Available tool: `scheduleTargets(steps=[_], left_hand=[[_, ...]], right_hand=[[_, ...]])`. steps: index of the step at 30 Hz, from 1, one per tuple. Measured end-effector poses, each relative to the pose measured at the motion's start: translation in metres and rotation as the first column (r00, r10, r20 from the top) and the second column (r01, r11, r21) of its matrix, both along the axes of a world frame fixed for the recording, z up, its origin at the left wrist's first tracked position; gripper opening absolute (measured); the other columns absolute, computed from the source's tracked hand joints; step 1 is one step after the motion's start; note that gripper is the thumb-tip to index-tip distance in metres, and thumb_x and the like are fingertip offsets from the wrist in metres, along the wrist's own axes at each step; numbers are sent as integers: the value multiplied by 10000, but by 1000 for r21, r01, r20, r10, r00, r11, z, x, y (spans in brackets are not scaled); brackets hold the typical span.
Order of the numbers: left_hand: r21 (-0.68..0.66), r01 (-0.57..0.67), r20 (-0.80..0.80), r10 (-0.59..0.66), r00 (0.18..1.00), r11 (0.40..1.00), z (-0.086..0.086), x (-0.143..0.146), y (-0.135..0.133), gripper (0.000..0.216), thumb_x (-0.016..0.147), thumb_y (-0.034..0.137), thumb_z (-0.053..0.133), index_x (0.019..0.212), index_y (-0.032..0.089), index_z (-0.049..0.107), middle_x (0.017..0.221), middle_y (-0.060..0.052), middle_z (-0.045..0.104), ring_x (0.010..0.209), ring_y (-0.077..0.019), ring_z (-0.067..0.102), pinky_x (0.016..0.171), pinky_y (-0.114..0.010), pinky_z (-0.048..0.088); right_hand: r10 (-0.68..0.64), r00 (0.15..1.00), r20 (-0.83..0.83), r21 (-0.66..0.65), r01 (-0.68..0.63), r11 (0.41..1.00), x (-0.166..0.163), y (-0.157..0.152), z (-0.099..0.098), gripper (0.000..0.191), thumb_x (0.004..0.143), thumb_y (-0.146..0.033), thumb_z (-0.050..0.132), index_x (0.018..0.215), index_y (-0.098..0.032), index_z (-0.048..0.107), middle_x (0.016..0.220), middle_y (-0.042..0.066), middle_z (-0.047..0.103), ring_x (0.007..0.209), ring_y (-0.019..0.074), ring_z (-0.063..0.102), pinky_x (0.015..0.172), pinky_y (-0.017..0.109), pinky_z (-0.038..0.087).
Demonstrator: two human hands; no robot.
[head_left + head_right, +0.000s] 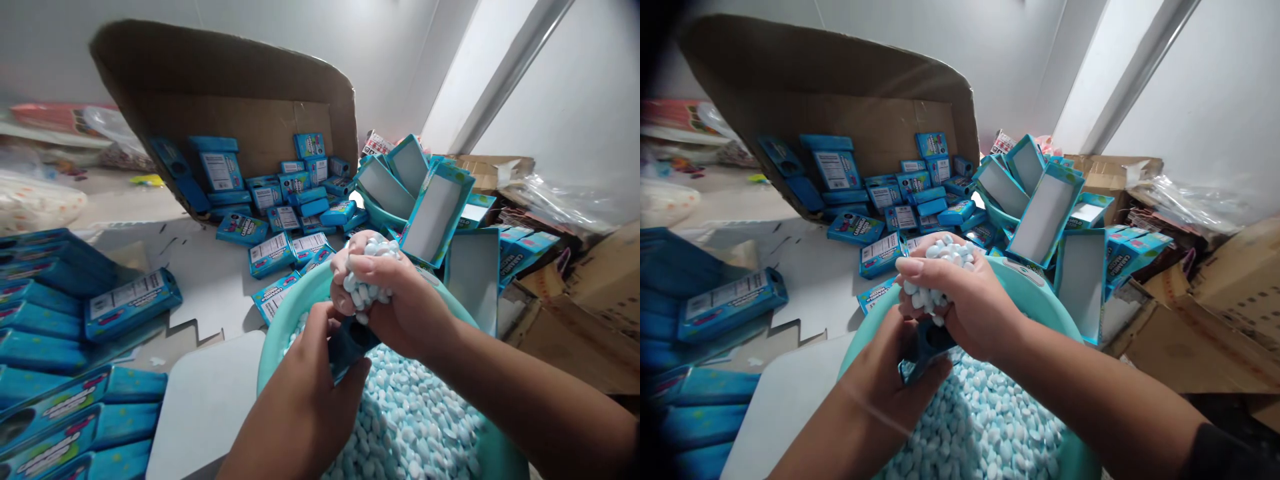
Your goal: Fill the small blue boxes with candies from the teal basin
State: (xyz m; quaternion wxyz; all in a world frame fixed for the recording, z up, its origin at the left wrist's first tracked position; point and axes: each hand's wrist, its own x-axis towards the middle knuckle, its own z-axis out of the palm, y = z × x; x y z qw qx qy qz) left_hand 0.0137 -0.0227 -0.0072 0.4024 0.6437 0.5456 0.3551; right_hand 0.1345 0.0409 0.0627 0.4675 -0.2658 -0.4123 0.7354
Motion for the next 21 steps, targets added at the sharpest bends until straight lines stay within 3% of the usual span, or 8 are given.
scheduleTargets(steps=[10,21], left_hand=[[-121,26,24,-23,999,992,22,-3,-2,363,869,268,572,1212,293,453,1132,-27,655,1020,-229,624,853,-385,492],[-170,49,71,-38,997,984,29,-3,-1,368,872,258,554,1222,246,442,1171,-74,651,1061,-242,626,901,-418,501]], right_hand=[[30,996,-86,4,-29,1000,3,0,2,214,741,-261,721,808,-227,520,716,-44,565,573,97,541,508,215,427],[19,999,-30,26,-18,999,3,2,2,239,734,-278,700,816,-226,482,697,-57,539,576,90,529,548,234,461]])
